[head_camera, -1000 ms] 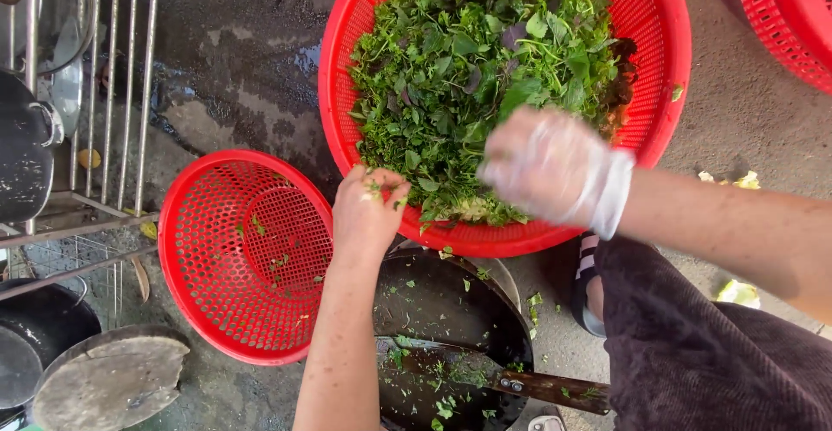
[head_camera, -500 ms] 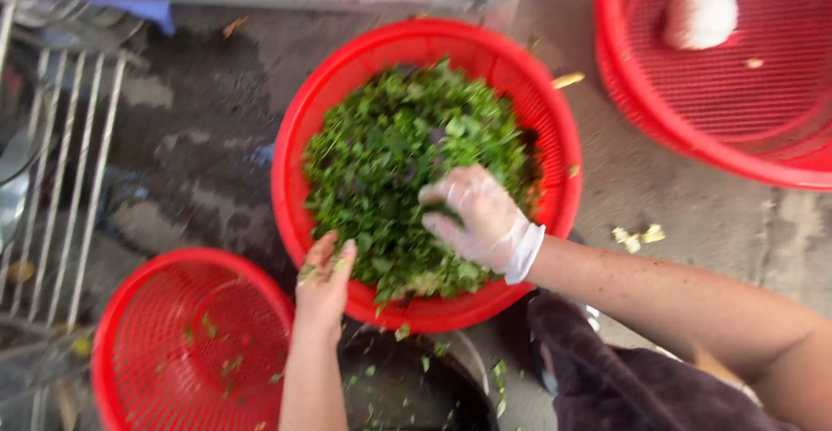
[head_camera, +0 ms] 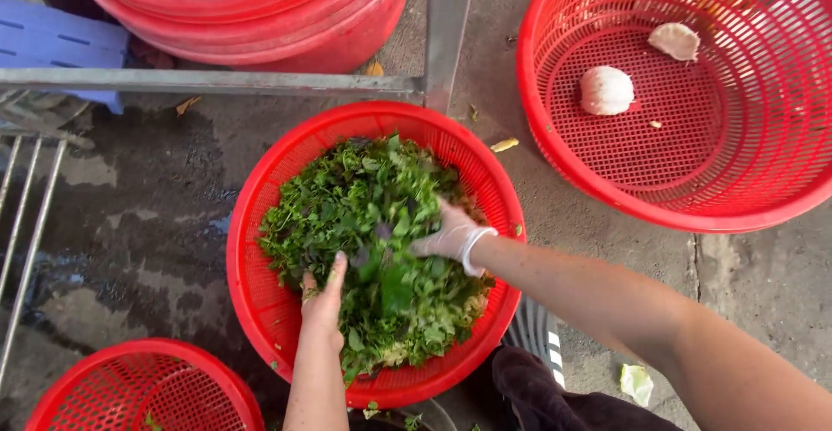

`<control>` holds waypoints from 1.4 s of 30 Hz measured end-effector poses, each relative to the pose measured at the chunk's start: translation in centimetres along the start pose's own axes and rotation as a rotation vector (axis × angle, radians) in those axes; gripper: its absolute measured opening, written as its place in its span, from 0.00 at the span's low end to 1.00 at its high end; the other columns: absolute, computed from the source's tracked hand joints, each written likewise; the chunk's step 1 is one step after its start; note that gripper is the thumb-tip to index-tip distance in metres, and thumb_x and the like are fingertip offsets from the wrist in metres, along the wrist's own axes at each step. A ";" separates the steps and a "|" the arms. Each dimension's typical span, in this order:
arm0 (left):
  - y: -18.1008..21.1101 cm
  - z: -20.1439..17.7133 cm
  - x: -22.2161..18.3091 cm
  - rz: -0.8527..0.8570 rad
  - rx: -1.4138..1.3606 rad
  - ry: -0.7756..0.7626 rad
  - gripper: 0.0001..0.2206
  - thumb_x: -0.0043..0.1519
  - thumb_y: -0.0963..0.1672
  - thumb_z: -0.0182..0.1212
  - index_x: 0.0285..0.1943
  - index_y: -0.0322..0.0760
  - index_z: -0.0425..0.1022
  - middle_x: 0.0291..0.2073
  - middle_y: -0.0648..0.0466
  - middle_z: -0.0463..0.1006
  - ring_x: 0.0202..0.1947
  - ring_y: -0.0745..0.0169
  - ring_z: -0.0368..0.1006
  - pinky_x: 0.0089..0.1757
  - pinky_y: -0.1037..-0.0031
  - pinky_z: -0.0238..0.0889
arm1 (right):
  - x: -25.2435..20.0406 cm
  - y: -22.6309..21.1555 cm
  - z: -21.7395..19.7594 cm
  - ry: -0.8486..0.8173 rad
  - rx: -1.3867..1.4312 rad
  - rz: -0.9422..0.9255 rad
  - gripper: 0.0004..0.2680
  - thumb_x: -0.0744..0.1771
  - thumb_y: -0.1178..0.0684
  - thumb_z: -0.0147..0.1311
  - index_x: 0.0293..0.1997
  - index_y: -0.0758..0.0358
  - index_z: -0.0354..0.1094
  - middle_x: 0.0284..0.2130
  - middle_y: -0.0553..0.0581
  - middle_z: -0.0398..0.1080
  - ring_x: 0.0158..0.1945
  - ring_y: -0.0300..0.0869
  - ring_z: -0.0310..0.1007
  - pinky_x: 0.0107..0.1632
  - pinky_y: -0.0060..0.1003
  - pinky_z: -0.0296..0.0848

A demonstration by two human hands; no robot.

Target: Mixing and tossing chopped leafy vegetables in a large plastic bowl by hand.

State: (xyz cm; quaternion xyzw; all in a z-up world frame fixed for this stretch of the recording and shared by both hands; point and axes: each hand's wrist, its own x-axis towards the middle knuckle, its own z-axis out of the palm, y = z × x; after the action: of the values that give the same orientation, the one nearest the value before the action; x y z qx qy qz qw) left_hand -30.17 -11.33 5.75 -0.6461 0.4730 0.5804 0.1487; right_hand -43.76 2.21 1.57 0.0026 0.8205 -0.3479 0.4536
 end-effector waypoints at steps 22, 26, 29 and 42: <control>-2.2 -4.8 2.5 0.491 -0.084 0.059 0.17 0.52 0.41 0.64 0.52 0.38 0.72 0.62 0.40 0.58 0.66 0.45 0.51 0.56 0.58 0.57 | -1.7 -1.2 -4.6 -0.059 -0.107 -0.551 0.30 0.51 0.63 0.64 0.58 0.48 0.65 0.64 0.58 0.51 0.68 0.59 0.42 0.66 0.50 0.47; -1.0 -4.9 0.0 0.457 -0.065 -0.005 0.23 0.56 0.44 0.62 0.61 0.42 0.66 0.67 0.39 0.49 0.68 0.39 0.40 0.60 0.50 0.46 | -4.2 -3.5 -3.9 -0.166 0.145 -0.355 0.33 0.52 0.63 0.65 0.63 0.56 0.55 0.68 0.67 0.38 0.69 0.64 0.34 0.64 0.50 0.53; -1.2 -3.3 -0.8 0.388 0.048 -0.049 0.37 0.52 0.52 0.65 0.71 0.52 0.50 0.68 0.34 0.30 0.68 0.34 0.33 0.60 0.43 0.39 | -3.7 -3.0 -1.5 -0.123 0.003 -0.233 0.32 0.54 0.60 0.67 0.64 0.55 0.54 0.67 0.66 0.38 0.67 0.62 0.40 0.64 0.54 0.52; -4.7 -4.9 2.9 0.570 0.441 0.209 0.23 0.52 0.39 0.60 0.58 0.44 0.67 0.60 0.35 0.57 0.54 0.35 0.63 0.48 0.54 0.65 | -1.5 -3.3 -3.5 -0.010 -0.727 -0.267 0.05 0.62 0.51 0.53 0.33 0.54 0.75 0.48 0.56 0.68 0.55 0.53 0.66 0.55 0.52 0.68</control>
State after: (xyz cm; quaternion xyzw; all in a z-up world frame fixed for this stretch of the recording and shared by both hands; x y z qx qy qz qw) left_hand -23.85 -13.89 2.89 -0.4966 0.7602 0.4135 0.0676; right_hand -46.53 2.24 5.79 -0.2670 0.8812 -0.0903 0.3796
